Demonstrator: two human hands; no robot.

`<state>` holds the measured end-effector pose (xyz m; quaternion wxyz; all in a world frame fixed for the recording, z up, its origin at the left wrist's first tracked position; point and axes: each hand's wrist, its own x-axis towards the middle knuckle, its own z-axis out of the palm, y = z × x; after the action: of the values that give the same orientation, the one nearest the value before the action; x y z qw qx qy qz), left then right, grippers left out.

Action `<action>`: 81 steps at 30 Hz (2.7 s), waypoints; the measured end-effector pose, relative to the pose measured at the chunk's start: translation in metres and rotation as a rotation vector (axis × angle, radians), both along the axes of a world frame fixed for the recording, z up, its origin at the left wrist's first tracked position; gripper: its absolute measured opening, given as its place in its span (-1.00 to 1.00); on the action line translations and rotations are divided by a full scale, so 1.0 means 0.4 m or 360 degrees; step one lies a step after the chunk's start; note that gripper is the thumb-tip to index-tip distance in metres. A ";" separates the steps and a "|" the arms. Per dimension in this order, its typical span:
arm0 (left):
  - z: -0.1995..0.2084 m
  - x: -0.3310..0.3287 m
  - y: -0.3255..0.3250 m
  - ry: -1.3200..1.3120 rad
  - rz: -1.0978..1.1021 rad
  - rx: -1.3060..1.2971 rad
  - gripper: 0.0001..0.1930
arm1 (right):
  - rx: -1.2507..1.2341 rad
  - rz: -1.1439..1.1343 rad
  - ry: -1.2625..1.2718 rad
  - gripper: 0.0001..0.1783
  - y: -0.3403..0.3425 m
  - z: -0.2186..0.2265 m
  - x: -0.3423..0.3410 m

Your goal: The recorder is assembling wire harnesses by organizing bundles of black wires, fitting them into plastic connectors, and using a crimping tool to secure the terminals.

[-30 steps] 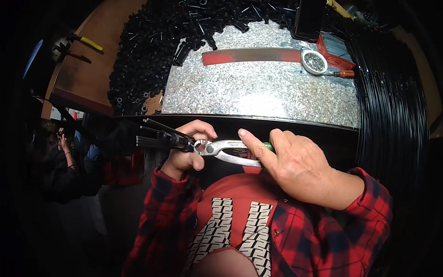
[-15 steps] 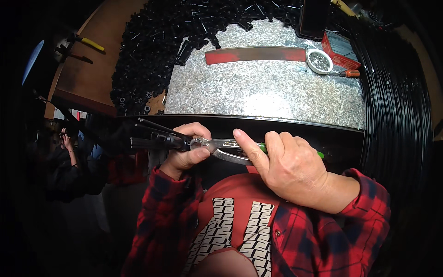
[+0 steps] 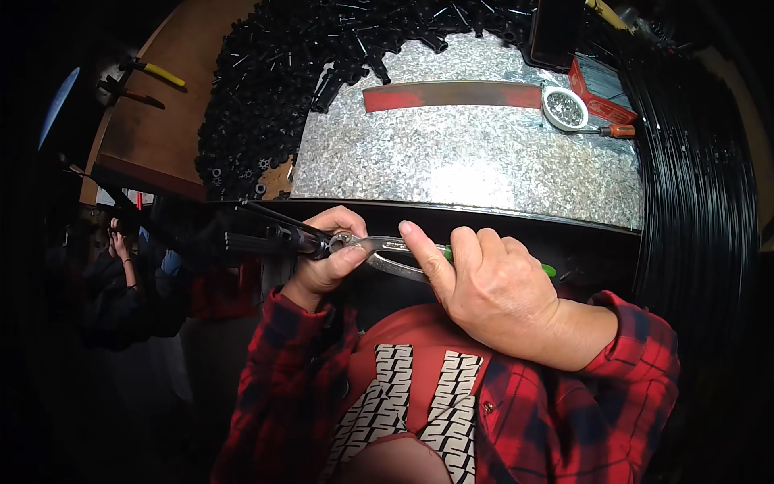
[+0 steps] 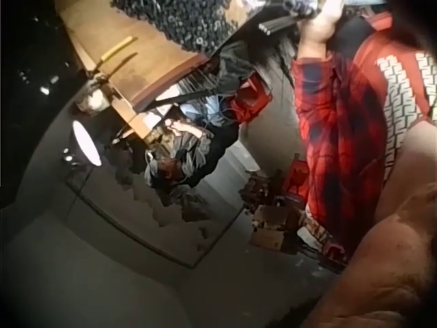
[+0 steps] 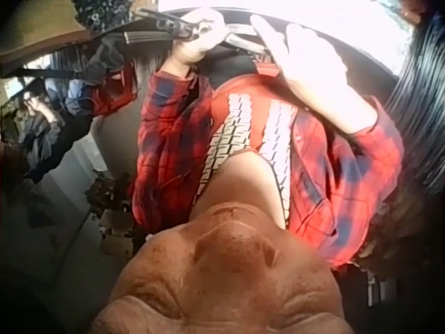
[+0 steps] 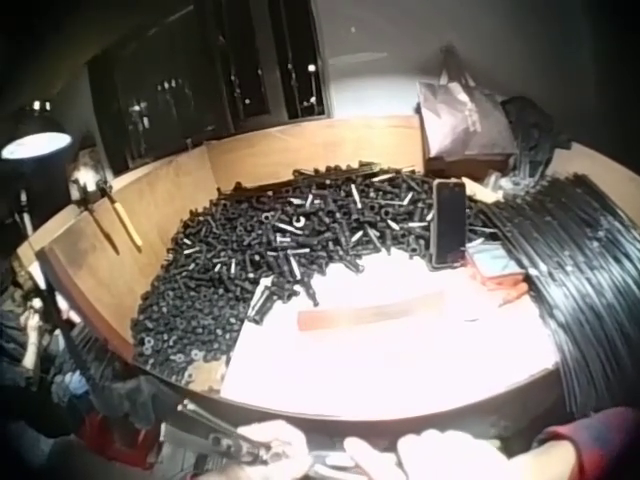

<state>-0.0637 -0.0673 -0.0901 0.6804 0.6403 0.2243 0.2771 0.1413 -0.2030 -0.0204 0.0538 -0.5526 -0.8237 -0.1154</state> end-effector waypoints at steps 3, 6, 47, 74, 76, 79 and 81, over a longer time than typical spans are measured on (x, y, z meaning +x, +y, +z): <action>0.010 -0.003 -0.004 -0.0048 0.0033 -0.0092 -0.72 | -0.0033 0.0026 0.0047 -0.30 0.009 -0.007 0.002; 0.006 -0.017 0.001 -0.0037 0.0070 -0.0171 -0.50 | -0.0076 0.0041 0.0155 -0.31 0.021 -0.010 0.007; 0.008 -0.062 -0.030 -0.0273 0.0258 -0.0088 0.13 | -0.0048 0.0191 0.0307 -0.31 0.077 0.055 -0.011; -0.046 -0.059 -0.064 -0.0242 0.0344 0.0006 -0.03 | -0.0338 0.0222 0.0432 -0.28 0.053 0.030 0.003; -0.040 -0.050 -0.065 -0.0358 0.0354 -0.0135 -0.02 | -0.0270 0.0233 0.0504 -0.25 0.059 0.028 0.004; -0.027 -0.044 -0.067 -0.0467 0.0346 -0.0110 -0.08 | -0.0207 0.0188 0.0487 -0.23 0.057 0.023 0.009; -0.038 -0.048 -0.065 -0.0464 0.0335 -0.0129 -0.09 | -0.0198 0.0180 0.0478 -0.24 0.051 0.025 0.015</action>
<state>-0.0830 -0.0934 -0.1052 0.6981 0.5384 0.1999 0.4275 0.1473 -0.1827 -0.0106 0.1482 -0.5187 -0.8417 0.0228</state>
